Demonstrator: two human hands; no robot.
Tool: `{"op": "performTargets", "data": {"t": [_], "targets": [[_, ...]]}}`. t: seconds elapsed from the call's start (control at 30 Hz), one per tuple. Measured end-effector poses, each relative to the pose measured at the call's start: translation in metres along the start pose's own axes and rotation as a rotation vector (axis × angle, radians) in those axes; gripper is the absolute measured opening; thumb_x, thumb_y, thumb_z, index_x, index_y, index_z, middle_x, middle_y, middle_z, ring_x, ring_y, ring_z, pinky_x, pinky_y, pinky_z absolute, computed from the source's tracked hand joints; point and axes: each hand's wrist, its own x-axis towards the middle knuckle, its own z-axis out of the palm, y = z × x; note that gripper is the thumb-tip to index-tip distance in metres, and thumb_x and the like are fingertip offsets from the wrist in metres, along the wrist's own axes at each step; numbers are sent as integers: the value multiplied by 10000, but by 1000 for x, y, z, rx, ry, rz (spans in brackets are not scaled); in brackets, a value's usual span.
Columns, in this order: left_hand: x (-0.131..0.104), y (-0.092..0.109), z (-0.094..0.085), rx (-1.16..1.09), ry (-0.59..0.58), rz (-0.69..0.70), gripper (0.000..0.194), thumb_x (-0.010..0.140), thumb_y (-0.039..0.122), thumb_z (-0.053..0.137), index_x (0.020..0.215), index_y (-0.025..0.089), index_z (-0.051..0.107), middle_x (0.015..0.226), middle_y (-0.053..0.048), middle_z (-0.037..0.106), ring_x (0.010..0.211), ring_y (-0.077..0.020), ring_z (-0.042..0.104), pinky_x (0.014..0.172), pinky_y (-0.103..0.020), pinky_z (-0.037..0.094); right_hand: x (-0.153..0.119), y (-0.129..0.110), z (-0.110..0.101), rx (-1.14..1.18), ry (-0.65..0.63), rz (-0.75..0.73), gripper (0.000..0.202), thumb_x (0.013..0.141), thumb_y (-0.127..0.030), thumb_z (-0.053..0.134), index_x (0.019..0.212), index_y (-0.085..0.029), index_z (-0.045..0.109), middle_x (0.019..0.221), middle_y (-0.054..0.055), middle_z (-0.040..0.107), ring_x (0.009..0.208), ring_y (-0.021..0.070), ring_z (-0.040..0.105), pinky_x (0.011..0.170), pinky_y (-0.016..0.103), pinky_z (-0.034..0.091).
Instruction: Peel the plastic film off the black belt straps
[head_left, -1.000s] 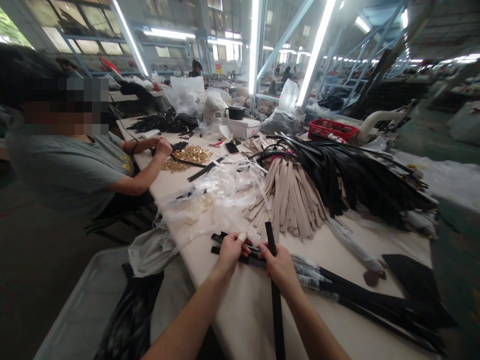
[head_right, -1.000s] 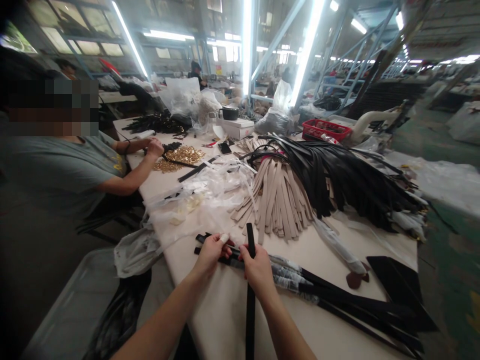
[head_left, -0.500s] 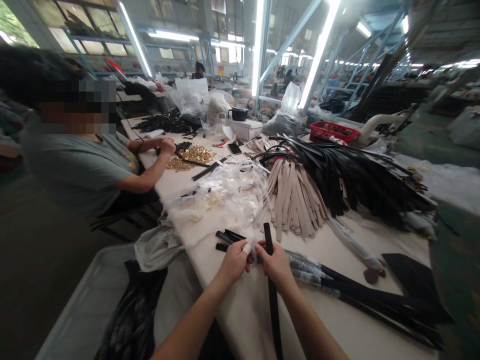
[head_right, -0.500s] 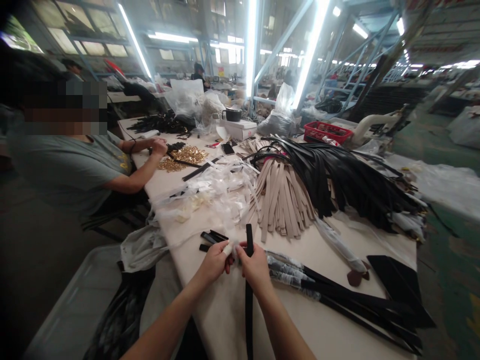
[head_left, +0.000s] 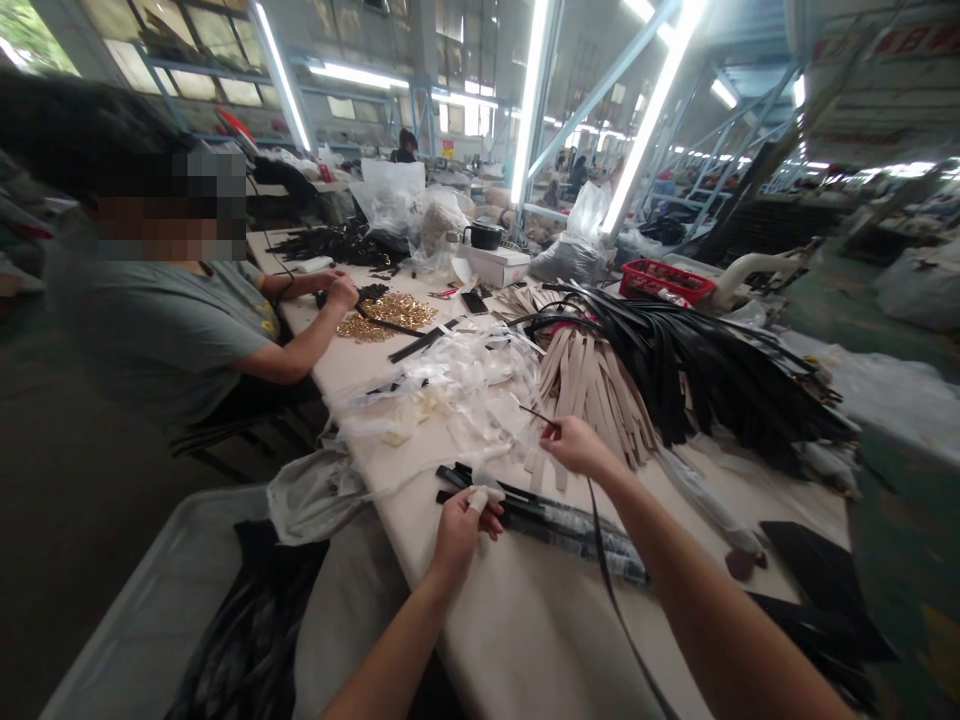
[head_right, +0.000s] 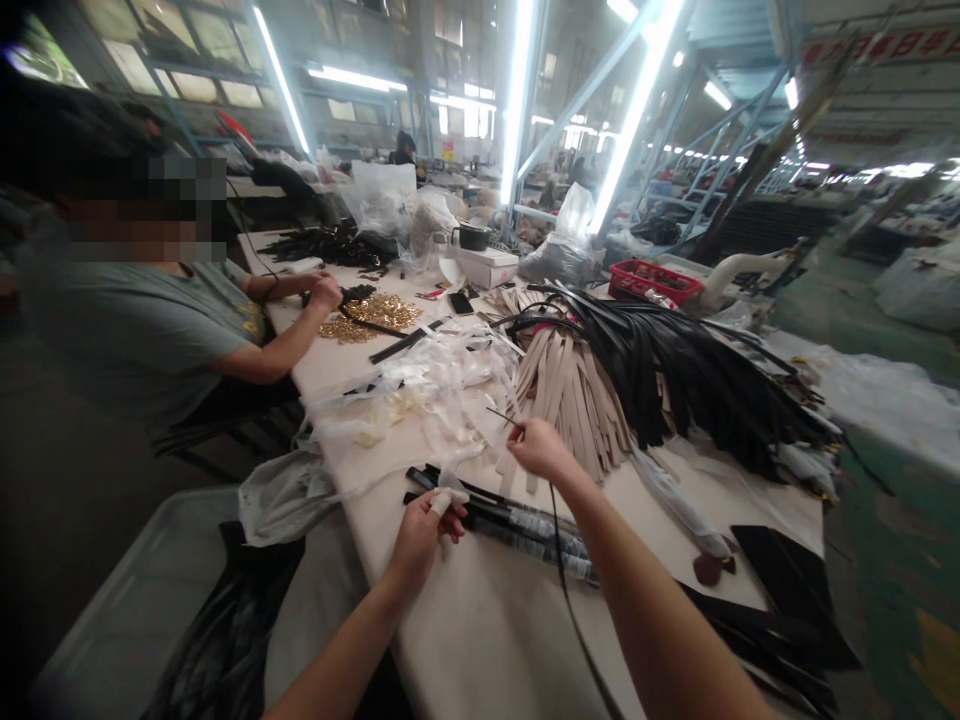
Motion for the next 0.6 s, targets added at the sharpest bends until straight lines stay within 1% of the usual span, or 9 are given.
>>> {"op": "performTargets", "data": {"t": [0.1, 0.17, 0.2, 0.27, 0.33, 0.37, 0.43, 0.53, 0.6], "targets": [[0, 1, -1, -39, 9, -27, 353, 745, 450, 725, 843, 113, 689, 687, -58, 677, 469, -133, 591, 437, -243, 455, 39, -27, -23, -49, 104, -4, 156, 798, -244, 639, 874, -142, 730, 896, 124, 737, 891, 239, 653, 764, 285, 447], [1, 2, -1, -73, 22, -45, 345, 722, 439, 754, 830, 117, 690, 681, -53, 675, 474, -133, 594, 444, -242, 455, 40, -39, -26, -57, 128, -14, 245, 865, -277, 573, 1022, -145, 707, 1035, 143, 728, 983, 233, 634, 809, 282, 443], [2, 4, -1, -90, 27, -55, 344, 714, 438, 766, 823, 120, 689, 676, -48, 671, 477, -132, 593, 447, -241, 452, 32, -42, -23, -53, 97, -19, 261, 877, -296, 564, 1047, -149, 698, 1019, 136, 735, 936, 221, 642, 779, 273, 449], [3, 6, -1, -122, 26, -75, 337, 707, 435, 785, 794, 126, 683, 650, -32, 650, 475, -121, 576, 446, -230, 432, 2, -41, -14, -27, -37, -23, 257, 876, -353, 580, 981, -158, 709, 861, 96, 755, 711, 180, 634, 640, 245, 447], [1, 10, 0, -145, 11, -97, 326, 717, 435, 792, 748, 135, 666, 603, -2, 605, 462, -99, 538, 442, -213, 396, -40, -32, -2, 15, -205, -18, 284, 862, -420, 599, 847, -162, 715, 677, 49, 730, 517, 135, 552, 508, 220, 396], [0, 12, 2, -153, -3, -108, 327, 731, 442, 784, 728, 141, 655, 586, 12, 582, 458, -90, 519, 445, -208, 381, -62, -26, 4, 65, -271, -1, 323, 865, -458, 593, 819, -160, 709, 630, 35, 712, 469, 118, 513, 468, 210, 365], [-5, 15, 8, -179, -39, -132, 336, 769, 461, 755, 713, 150, 639, 587, 22, 566, 466, -81, 501, 465, -209, 372, -106, -12, 14, 307, -376, 108, 445, 911, -560, 485, 889, -159, 677, 583, 10, 671, 380, 84, 401, 397, 196, 267], [-12, 15, 21, -249, -46, -168, 339, 786, 468, 743, 728, 147, 649, 648, 10, 606, 503, -78, 511, 505, -217, 387, -155, 5, 30, 731, -413, 294, 565, 938, -669, 329, 935, -173, 599, 542, -29, 597, 324, 52, 268, 368, 188, 140], [-15, 13, 32, -277, -16, -195, 339, 762, 462, 768, 759, 136, 674, 677, -1, 626, 517, -76, 513, 509, -216, 384, -175, 15, 42, 834, -382, 309, 566, 929, -689, 337, 876, -176, 570, 516, -41, 565, 306, 47, 275, 353, 185, 123]]}}
